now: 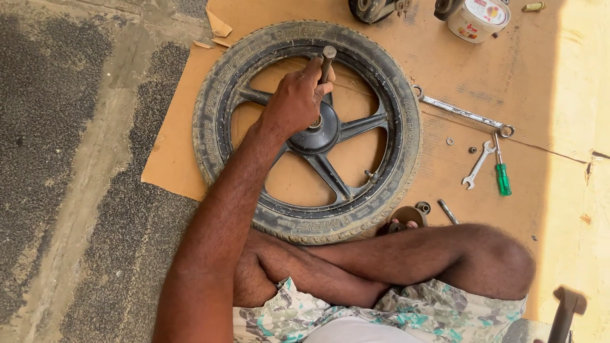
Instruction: The person sits on the ground with a scooter wheel and hammers a metal rod against a bolt in the wheel hub to drive it out, repeatedly repositioning the rod and striking it with a hammer, then lifts the loosened bolt from the hub by hand.
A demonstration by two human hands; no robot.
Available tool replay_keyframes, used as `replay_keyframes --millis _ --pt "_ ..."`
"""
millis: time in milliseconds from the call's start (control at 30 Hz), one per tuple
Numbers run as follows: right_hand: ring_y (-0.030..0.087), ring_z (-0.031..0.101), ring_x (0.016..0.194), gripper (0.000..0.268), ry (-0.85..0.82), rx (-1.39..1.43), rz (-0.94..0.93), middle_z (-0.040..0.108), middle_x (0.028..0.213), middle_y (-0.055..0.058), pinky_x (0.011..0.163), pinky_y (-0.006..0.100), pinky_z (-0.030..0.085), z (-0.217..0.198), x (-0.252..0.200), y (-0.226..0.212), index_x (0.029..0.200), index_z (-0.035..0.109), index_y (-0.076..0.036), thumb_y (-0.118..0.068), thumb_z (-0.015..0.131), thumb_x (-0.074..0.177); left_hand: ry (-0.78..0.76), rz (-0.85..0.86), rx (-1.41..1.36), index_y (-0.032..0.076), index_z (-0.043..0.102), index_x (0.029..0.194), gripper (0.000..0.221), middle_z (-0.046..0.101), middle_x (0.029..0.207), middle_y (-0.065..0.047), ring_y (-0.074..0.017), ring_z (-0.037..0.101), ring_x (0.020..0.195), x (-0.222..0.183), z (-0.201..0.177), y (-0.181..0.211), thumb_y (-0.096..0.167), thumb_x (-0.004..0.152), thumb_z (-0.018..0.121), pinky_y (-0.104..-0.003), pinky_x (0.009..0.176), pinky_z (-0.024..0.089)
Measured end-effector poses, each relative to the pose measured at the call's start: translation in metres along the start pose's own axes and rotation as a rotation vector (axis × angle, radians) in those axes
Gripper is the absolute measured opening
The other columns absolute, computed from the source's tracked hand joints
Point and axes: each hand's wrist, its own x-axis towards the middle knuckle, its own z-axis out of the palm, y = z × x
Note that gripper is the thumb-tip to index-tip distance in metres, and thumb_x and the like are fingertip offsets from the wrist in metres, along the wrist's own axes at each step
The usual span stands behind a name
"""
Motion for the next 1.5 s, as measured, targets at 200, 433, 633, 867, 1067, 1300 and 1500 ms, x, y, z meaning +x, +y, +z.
replay_keyframes --millis 200,433,633,867,1067,1300,1500 --pt "0.009 0.062 0.066 0.038 0.024 0.041 -0.014 0.065 0.091 0.011 0.059 0.021 0.05 0.074 0.143 -0.388 0.139 0.049 0.008 -0.012 0.068 0.114 -0.01 -0.058 0.026 0.004 0.051 0.108 0.017 0.07 0.09 -0.019 -0.0414 0.073 0.093 -0.001 -0.002 0.0 -0.002 0.098 0.063 -0.051 0.074 0.055" --pt "0.024 0.074 0.08 0.061 -0.319 -0.133 -0.536 0.073 0.1 0.016 0.066 0.036 0.056 0.168 0.255 -0.6 0.162 0.042 -0.012 -0.013 0.064 0.105 0.016 -0.042 -0.018 0.004 0.049 0.11 0.019 0.071 0.094 -0.019 -0.0415 0.073 0.097 -0.006 0.003 0.003 -0.005 0.096 0.059 -0.051 0.073 0.056" --pt "0.025 0.063 0.063 0.058 -0.367 -0.267 -0.811 0.067 0.084 0.013 0.055 0.041 0.048 0.206 0.292 -0.653 0.16 0.044 -0.014 -0.014 0.067 0.106 0.015 -0.054 0.013 0.006 0.05 0.11 0.019 0.071 0.092 -0.018 -0.0429 0.071 0.091 -0.003 0.002 0.004 -0.003 0.097 0.06 -0.054 0.073 0.053" --pt "0.021 0.067 0.075 0.055 -0.313 -0.164 -0.828 0.067 0.095 0.012 0.061 0.037 0.052 0.212 0.287 -0.632 0.164 0.042 -0.016 -0.014 0.063 0.113 0.001 -0.024 -0.02 0.006 0.047 0.112 0.025 0.071 0.093 -0.017 -0.0402 0.073 0.093 -0.003 0.006 0.005 -0.007 0.094 0.058 -0.053 0.073 0.054" --pt "0.022 0.063 0.064 0.056 -0.313 -0.318 -0.762 0.066 0.084 0.013 0.056 0.04 0.05 0.202 0.29 -0.633 0.161 0.046 -0.019 -0.015 0.067 0.109 -0.03 -0.035 -0.017 0.008 0.048 0.111 0.025 0.071 0.093 -0.016 -0.0377 0.075 0.097 -0.006 0.005 0.004 -0.008 0.095 0.058 -0.049 0.075 0.058" --pt "0.022 0.063 0.062 0.06 -0.382 -0.317 -0.732 0.066 0.081 0.01 0.052 0.039 0.049 0.198 0.28 -0.635 0.159 0.048 -0.023 -0.013 0.069 0.103 0.009 0.044 -0.019 0.005 0.046 0.13 0.044 0.07 0.097 -0.014 -0.0411 0.071 0.092 -0.007 0.003 0.008 -0.01 0.09 0.057 -0.05 0.075 0.057" --pt "0.023 0.065 0.062 0.06 -0.343 -0.31 -0.739 0.068 0.085 0.012 0.051 0.037 0.052 0.206 0.268 -0.625 0.157 0.047 -0.022 -0.014 0.07 0.102 0.029 0.039 -0.004 0.005 0.052 0.118 0.023 0.07 0.094 -0.014 -0.0413 0.07 0.089 -0.008 0.004 0.002 -0.001 0.098 0.063 -0.052 0.075 0.053"
